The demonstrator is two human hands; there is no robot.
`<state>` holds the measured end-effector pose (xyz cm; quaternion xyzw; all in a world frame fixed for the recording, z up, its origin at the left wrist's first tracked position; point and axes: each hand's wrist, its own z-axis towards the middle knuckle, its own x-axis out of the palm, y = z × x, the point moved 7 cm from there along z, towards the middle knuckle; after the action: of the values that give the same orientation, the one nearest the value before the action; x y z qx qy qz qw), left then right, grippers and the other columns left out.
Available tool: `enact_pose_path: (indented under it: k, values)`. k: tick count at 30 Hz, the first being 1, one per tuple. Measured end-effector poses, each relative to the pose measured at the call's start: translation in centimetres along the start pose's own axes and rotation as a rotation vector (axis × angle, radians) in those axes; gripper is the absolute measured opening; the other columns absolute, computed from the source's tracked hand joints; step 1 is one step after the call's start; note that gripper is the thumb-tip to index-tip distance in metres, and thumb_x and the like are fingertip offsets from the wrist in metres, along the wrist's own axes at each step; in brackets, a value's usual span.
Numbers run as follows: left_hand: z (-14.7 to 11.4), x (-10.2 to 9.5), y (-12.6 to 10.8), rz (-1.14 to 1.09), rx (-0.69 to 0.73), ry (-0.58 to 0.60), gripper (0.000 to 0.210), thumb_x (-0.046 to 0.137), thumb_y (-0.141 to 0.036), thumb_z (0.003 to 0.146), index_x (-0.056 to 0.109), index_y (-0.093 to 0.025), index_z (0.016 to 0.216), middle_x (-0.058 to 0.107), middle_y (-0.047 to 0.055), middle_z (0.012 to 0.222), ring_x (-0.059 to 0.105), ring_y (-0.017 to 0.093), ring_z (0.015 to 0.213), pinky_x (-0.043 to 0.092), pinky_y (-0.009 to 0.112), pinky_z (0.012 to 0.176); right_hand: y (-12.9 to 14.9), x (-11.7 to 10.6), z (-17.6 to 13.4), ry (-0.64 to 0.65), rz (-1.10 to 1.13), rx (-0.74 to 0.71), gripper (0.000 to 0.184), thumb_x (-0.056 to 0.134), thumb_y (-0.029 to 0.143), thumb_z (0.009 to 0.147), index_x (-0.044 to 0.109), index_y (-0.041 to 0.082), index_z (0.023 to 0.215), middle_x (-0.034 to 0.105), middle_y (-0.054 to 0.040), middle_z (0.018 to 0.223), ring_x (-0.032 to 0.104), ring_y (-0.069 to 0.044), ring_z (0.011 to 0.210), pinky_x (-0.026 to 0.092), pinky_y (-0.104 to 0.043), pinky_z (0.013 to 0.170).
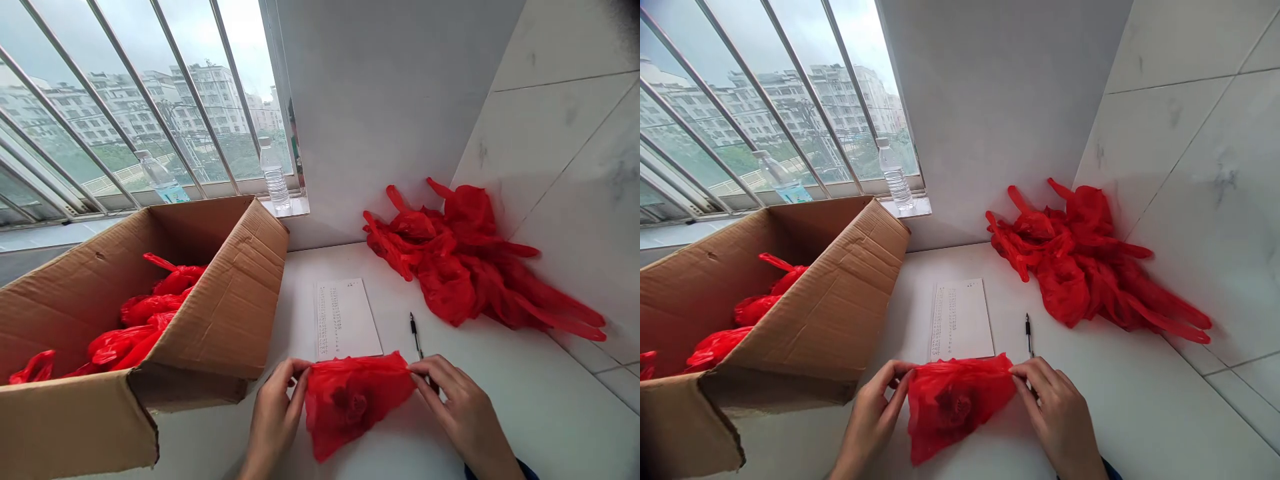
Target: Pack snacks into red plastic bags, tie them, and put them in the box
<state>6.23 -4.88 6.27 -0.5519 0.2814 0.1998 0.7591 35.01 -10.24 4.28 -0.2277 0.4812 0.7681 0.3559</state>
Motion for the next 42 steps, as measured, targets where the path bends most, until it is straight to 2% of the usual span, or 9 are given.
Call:
enact_pose_path:
  k: [4, 9, 15, 18, 27, 31, 34, 37, 42]
  values:
    - [-1.1, 0.1, 1.8, -0.028, -0.067, 0.001, 0.028, 0.046, -0.040, 0.102, 0.064, -0.019, 0.108, 0.072, 0.006, 0.097, 0.069, 0.020, 0.083, 0.054, 0.030, 0.074, -0.2, -0.7, -0.8, 0.093, 0.033, -0.009, 0.013, 0.051, 0.036, 0.103, 0.061, 0.030, 0.099, 0.067, 0.0002, 0.097, 0.065, -0.020, 0.082, 0.050, -0.033, 0.075]
    - [-0.4, 0.6, -4.0, 0.129, 0.207, 0.005, 0.036, 0.047, -0.026, 0.101, 0.051, -0.026, 0.137, 0.060, 0.009, 0.137, 0.058, 0.024, 0.125, 0.050, 0.040, 0.101, 3.4, -0.4, 1.4, 0.102, 0.083, -0.072, 0.021, 0.061, 0.039, 0.098, 0.057, 0.030, 0.116, 0.065, -0.0025, 0.121, 0.059, -0.025, 0.113, 0.045, -0.040, 0.096]
    - [1.2, 3.4, -7.8, 0.413, 0.407, 0.158, 0.025, 0.059, -0.012, 0.092, 0.067, -0.024, 0.112, 0.073, 0.003, 0.102, 0.066, 0.026, 0.090, 0.050, 0.044, 0.082, 5.9, 2.9, 3.9, 0.162, 0.063, -0.112, 0.015, 0.054, 0.020, 0.098, 0.063, 0.026, 0.109, 0.069, -0.0020, 0.097, 0.063, -0.025, 0.092, 0.045, -0.043, 0.088]
    - [1.3, 2.6, -6.9, 0.387, 0.386, 0.087, 0.013, 0.057, -0.018, 0.098, 0.068, -0.024, 0.098, 0.070, 0.001, 0.086, 0.065, 0.021, 0.078, 0.048, 0.036, 0.071, 4.6, 2.4, 3.7, 0.117, 0.155, 0.012, 0.018, 0.048, 0.027, 0.101, 0.064, 0.026, 0.092, 0.066, -0.0010, 0.087, 0.063, -0.023, 0.085, 0.046, -0.037, 0.081]
    - [0.2, -3.3, -4.0, -0.008, 0.197, -0.283, 0.015, 0.051, -0.022, 0.101, 0.065, -0.024, 0.105, 0.063, 0.001, 0.094, 0.063, 0.014, 0.077, 0.052, 0.021, 0.067, -2.9, -1.7, -0.6, -0.255, 0.473, 0.545, 0.037, 0.057, 0.059, 0.090, 0.064, 0.022, 0.089, 0.067, -0.0021, 0.077, 0.064, -0.019, 0.070, 0.050, -0.023, 0.056]
    - [-0.1, -4.1, -2.4, -0.181, 0.078, -0.288, 0.014, 0.052, -0.031, 0.099, 0.063, -0.023, 0.103, 0.064, 0.002, 0.088, 0.063, 0.015, 0.075, 0.052, 0.022, 0.065, -4.3, -2.4, -1.1, -0.263, 0.538, 0.505, 0.031, 0.062, 0.052, 0.091, 0.062, 0.022, 0.094, 0.069, -0.0041, 0.082, 0.067, -0.019, 0.070, 0.056, -0.024, 0.058]
    - [-0.6, -3.8, -3.0, -0.329, 0.071, -0.161, 0.023, 0.049, -0.044, 0.099, 0.060, -0.024, 0.102, 0.066, 0.008, 0.112, 0.066, 0.024, 0.101, 0.055, 0.031, 0.084, -2.8, -2.7, -0.6, -0.235, 0.600, 0.400, 0.029, 0.063, 0.044, 0.093, 0.059, 0.023, 0.112, 0.072, -0.0095, 0.105, 0.072, -0.023, 0.091, 0.061, -0.028, 0.073]
    - [-1.3, -4.0, -5.2, -0.344, 0.099, -0.085, 0.029, 0.046, -0.050, 0.099, 0.058, -0.027, 0.112, 0.057, 0.011, 0.139, 0.057, 0.031, 0.125, 0.050, 0.044, 0.100, -0.5, -3.2, 0.0, -0.247, 0.550, 0.329, 0.045, 0.060, 0.040, 0.094, 0.050, 0.024, 0.135, 0.067, -0.0129, 0.125, 0.068, -0.026, 0.112, 0.061, -0.035, 0.086]
    - [-1.7, -4.0, -11.3, -0.059, 0.418, 0.034, 0.052, 0.035, -0.064, 0.099, 0.062, -0.028, 0.123, 0.069, 0.012, 0.125, 0.060, 0.032, 0.123, 0.036, 0.054, 0.113, 3.7, -4.9, 1.0, -0.264, 0.309, 0.170, 0.050, 0.062, 0.038, 0.093, 0.047, 0.028, 0.140, 0.060, -0.0107, 0.134, 0.062, -0.028, 0.119, 0.057, -0.042, 0.094]
